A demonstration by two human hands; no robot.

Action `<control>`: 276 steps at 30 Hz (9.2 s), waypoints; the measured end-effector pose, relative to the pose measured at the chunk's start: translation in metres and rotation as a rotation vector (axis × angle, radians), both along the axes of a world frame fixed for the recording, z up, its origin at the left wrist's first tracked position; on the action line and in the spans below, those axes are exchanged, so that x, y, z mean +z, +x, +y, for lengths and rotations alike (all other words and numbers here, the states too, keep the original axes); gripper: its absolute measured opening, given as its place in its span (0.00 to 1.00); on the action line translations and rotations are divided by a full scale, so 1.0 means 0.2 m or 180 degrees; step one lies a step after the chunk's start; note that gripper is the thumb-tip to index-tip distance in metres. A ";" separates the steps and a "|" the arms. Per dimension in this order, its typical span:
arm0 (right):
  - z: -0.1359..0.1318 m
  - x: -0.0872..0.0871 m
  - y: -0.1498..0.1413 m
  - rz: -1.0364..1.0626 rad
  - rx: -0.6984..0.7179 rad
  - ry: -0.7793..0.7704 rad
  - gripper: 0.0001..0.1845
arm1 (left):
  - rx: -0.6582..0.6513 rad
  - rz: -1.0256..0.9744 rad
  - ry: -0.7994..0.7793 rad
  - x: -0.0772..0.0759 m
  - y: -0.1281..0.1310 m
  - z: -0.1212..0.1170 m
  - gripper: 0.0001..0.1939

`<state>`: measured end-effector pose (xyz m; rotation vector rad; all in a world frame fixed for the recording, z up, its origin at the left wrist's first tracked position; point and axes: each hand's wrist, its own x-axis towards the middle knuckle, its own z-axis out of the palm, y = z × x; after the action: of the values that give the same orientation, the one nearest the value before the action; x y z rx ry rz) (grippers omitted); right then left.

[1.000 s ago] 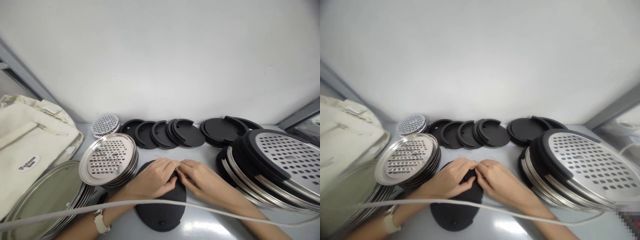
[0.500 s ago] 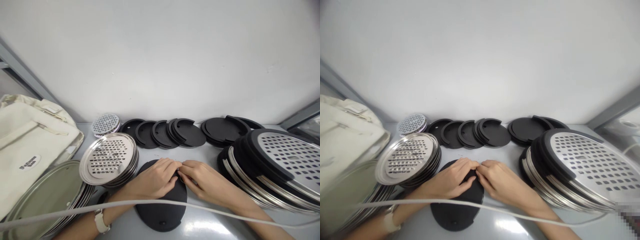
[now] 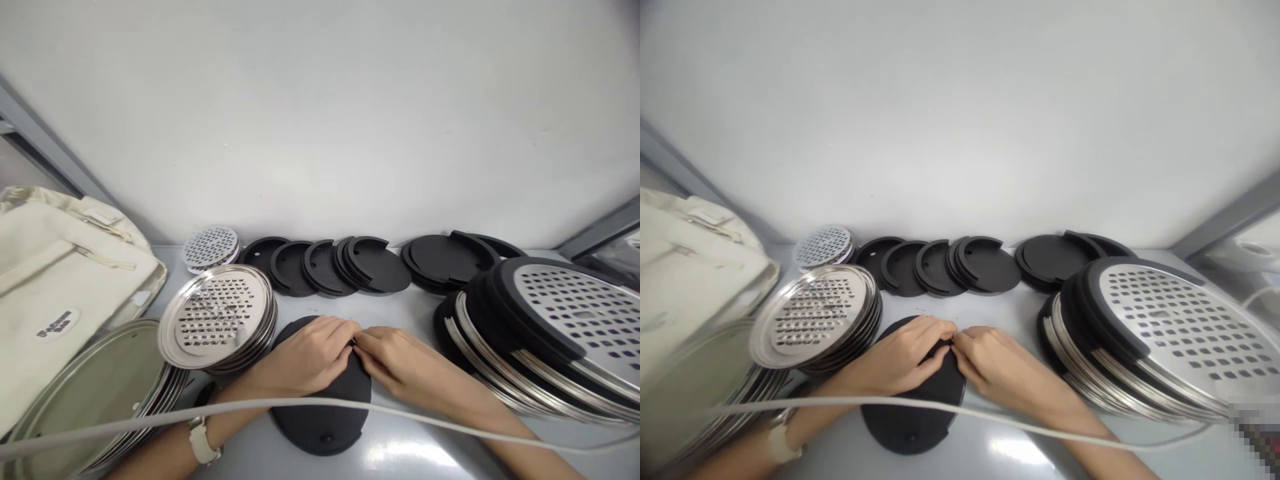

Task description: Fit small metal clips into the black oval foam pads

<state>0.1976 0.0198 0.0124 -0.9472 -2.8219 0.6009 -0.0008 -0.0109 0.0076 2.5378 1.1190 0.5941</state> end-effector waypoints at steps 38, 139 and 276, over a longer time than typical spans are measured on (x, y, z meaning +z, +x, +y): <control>0.03 0.00 0.00 0.0867 -0.0510 -0.0427 0.12 | 0.0325 0.0201 0.0362 0.00 0.00 0.01 0.11; 0.05 -0.01 0.01 0.0632 -0.0390 -0.0886 0.14 | 0.0239 0.0063 0.0141 -0.02 -0.03 0.01 0.11; 0.04 -0.02 0.00 0.0392 -0.0188 -0.0936 0.15 | 0.0299 0.0077 0.0383 -0.02 0.00 0.01 0.11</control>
<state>0.1973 0.0284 0.0088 -0.9943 -2.6333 1.0492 -0.0010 -0.0094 0.0032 2.6108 1.2523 0.6753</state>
